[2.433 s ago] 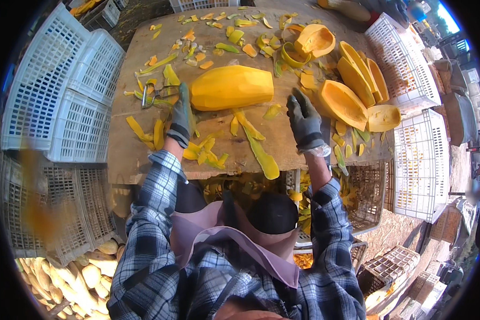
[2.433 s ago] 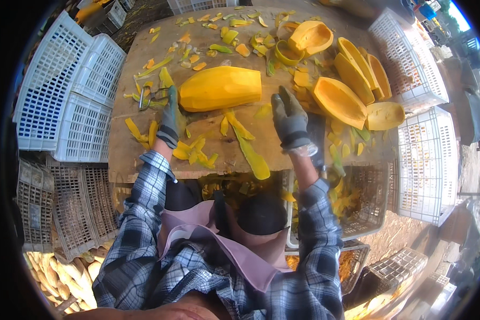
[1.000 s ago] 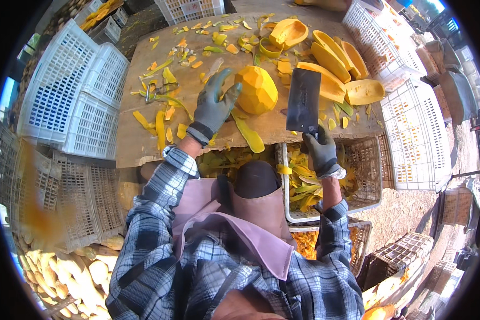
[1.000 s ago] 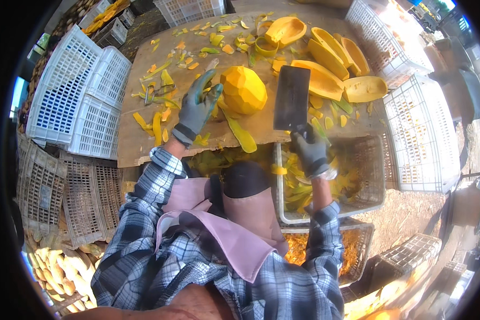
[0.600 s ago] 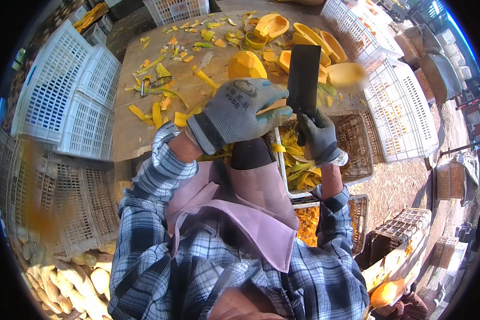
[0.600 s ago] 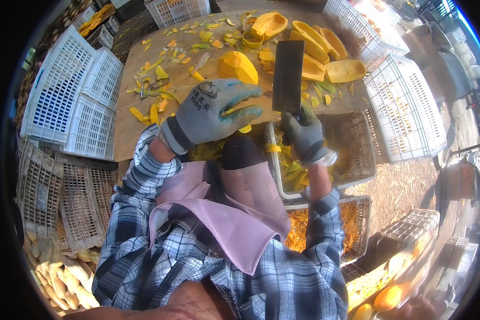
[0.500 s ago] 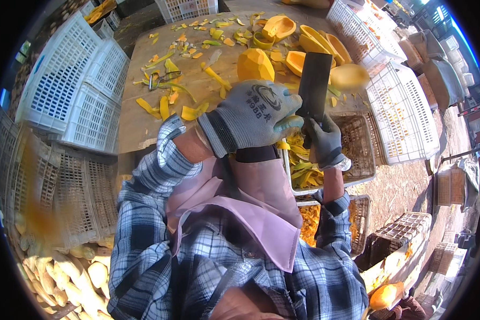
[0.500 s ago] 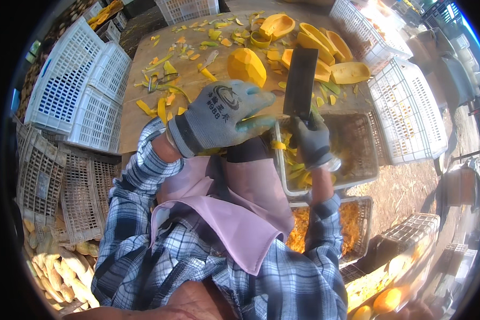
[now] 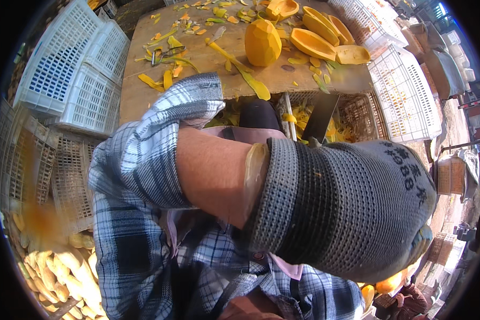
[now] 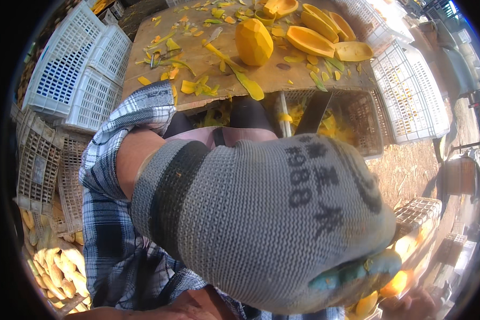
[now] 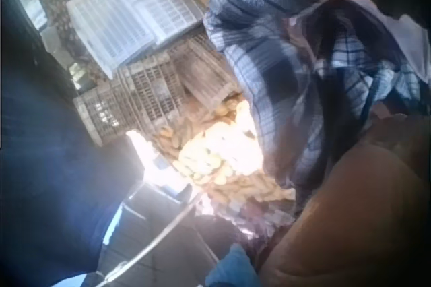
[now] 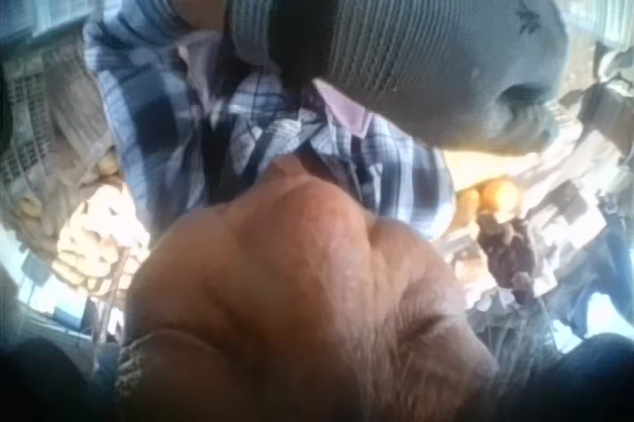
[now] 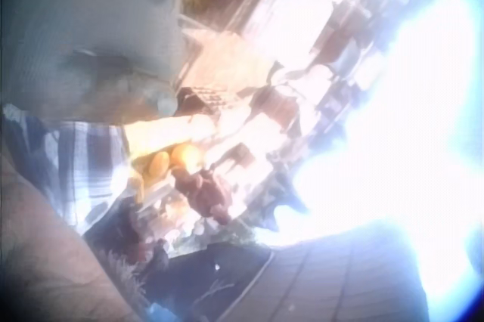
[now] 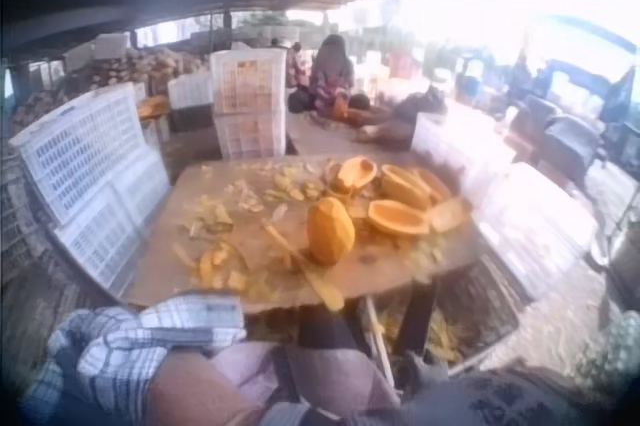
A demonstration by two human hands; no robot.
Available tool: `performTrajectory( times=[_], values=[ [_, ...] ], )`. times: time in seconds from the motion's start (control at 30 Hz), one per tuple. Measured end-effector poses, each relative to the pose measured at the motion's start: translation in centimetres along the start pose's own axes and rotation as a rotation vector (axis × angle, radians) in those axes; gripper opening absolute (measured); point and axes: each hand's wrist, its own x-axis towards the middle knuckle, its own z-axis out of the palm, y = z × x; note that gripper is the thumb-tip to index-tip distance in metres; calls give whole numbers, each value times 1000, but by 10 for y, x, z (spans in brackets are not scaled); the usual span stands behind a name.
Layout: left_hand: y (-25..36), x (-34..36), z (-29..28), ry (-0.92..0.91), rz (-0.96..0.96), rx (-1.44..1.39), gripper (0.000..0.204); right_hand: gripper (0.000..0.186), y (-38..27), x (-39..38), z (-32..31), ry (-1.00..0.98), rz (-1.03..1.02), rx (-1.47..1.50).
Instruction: The person peels a large yellow papaya using a peeler, then cuts it into halves and quarters with a knife. The person removes the seeds and places the cut pieces on the table.
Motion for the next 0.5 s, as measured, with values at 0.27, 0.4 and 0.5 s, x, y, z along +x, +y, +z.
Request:
performTrajectory(
  times=[0.27, 0.4, 0.5],
  values=[
    [31, -2, 26, -103, 44, -123, 28, 15, 45, -9, 7, 39, -195, 421],
    [45, -1, 33, -115, 76, -173, 29, 15, 58, -2, 0, 29, -193, 458],
    [47, -2, 41, -117, 78, -207, 30, 15, 63, -5, -6, 94, -168, 482]
  ],
)
